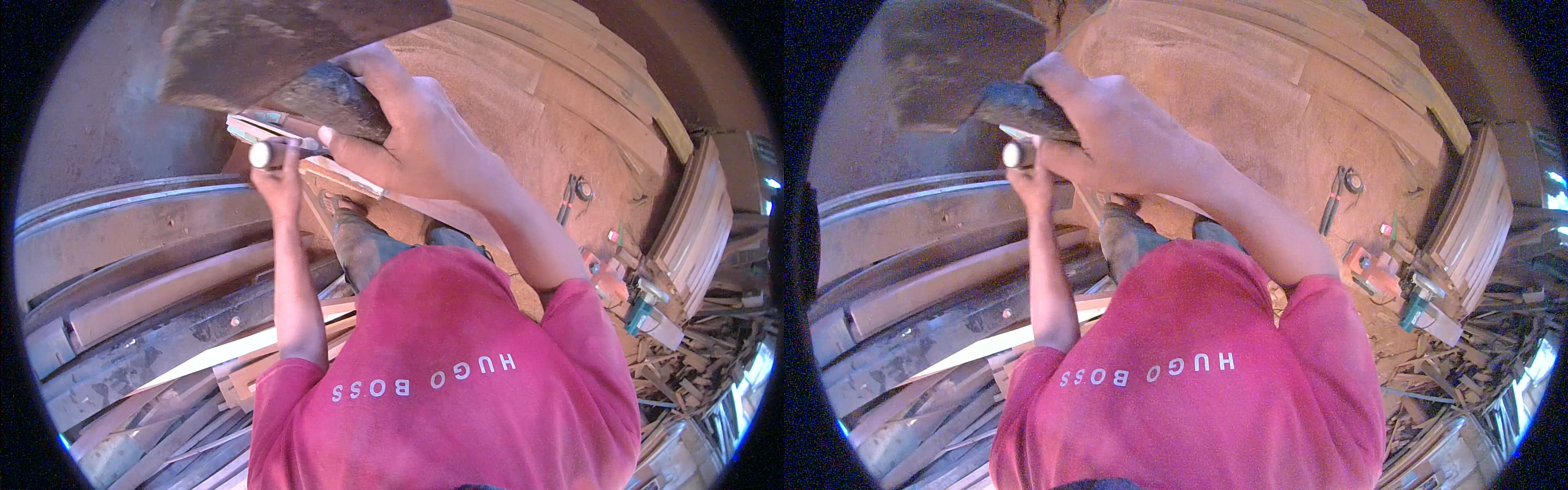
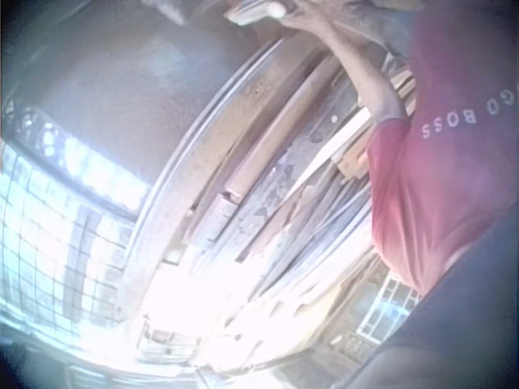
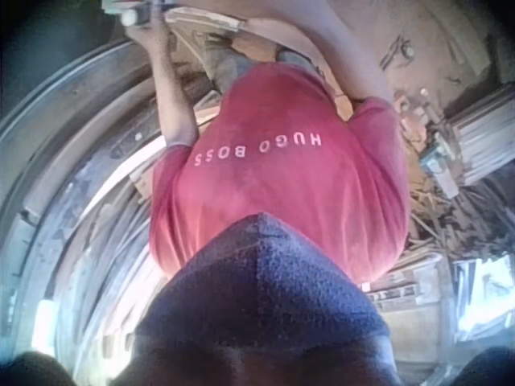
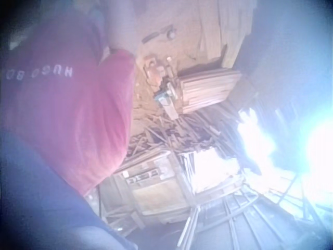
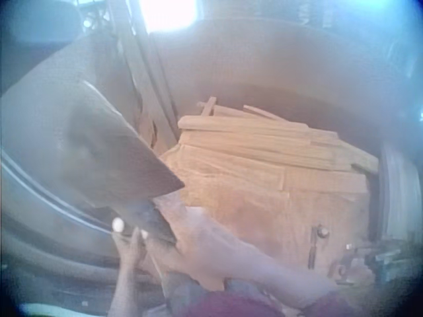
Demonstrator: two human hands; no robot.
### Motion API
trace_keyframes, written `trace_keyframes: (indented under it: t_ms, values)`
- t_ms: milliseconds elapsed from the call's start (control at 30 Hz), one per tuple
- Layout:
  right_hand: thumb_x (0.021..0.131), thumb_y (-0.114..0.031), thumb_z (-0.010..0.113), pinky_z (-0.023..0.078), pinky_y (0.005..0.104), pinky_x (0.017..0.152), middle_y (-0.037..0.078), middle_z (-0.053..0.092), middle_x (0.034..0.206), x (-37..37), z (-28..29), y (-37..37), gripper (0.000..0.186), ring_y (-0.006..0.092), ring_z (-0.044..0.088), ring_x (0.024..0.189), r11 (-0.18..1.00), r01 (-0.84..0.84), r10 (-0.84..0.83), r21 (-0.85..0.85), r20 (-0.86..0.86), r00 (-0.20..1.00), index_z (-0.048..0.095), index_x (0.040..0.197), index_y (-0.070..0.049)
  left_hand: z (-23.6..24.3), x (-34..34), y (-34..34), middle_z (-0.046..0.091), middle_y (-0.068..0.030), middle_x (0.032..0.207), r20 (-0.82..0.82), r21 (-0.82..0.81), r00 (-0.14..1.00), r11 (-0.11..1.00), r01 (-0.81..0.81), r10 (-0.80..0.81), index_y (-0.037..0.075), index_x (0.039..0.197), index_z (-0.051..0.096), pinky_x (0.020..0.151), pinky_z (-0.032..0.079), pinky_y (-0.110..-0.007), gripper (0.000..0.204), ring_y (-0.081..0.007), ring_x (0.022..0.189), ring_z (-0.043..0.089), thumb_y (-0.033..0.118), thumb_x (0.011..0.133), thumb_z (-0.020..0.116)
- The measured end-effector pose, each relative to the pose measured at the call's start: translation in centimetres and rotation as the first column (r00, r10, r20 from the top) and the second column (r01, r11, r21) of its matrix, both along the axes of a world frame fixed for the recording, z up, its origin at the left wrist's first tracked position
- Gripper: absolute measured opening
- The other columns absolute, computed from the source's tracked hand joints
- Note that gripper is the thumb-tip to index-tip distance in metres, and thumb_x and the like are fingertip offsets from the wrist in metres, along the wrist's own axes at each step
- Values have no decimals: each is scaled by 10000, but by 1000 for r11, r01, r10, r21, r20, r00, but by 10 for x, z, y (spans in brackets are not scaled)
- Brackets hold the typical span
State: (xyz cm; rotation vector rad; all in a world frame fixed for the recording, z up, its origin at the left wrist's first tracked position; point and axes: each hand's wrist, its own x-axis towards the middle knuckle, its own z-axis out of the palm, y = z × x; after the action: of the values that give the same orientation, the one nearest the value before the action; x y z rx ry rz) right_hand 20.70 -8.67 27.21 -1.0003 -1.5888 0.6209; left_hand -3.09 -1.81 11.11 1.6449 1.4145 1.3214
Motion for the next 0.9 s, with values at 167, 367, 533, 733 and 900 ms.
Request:
trace_keyframes:
  t_ms: [167,367,533,733,900]
  values:
    - [814,-173,730,527,408,714,208,662,893,3,-25,-5,450,342,688,832,991,107,-102,-81,60,993,527,1182,-13,54,-28,16,707,-64,921,48,10,999,1000,-23,23,9,949,666,805,510,-285,101,-133,853,652,75,886,709]
    - [822,-178,748,513,348,711,137,656,867,-4,-42,2,439,205,662,776,966,137,-124,-220,74,990,537,1173,-21,9,-72,75,706,-55,989,-13,30,999,999,-36,37,30,991,672,871,494,-295,136,-135,929,634,77,874,722]
    - [821,-175,746,514,357,715,162,657,888,-23,-42,27,445,245,655,806,961,117,-95,-249,98,991,540,1182,-16,-57,-96,115,684,-44,950,-19,-27,999,998,51,-51,20,1003,637,833,498,-276,157,-123,901,630,30,863,707]
    - [827,-201,735,536,415,744,238,669,945,-52,-45,74,481,384,691,886,978,41,-20,-206,106,994,540,1219,-3,-85,-109,143,678,-36,920,-18,-46,993,992,117,-118,22,996,629,810,505,-286,158,-120,871,628,40,859,705]
    - [837,-218,726,537,436,704,244,657,922,-88,-38,132,455,422,677,829,992,-42,58,-122,136,989,539,1190,-1,-121,-130,168,701,-49,973,-69,-312,978,936,166,-197,16,1055,631,827,512,-312,234,-137,912,642,115,864,723]
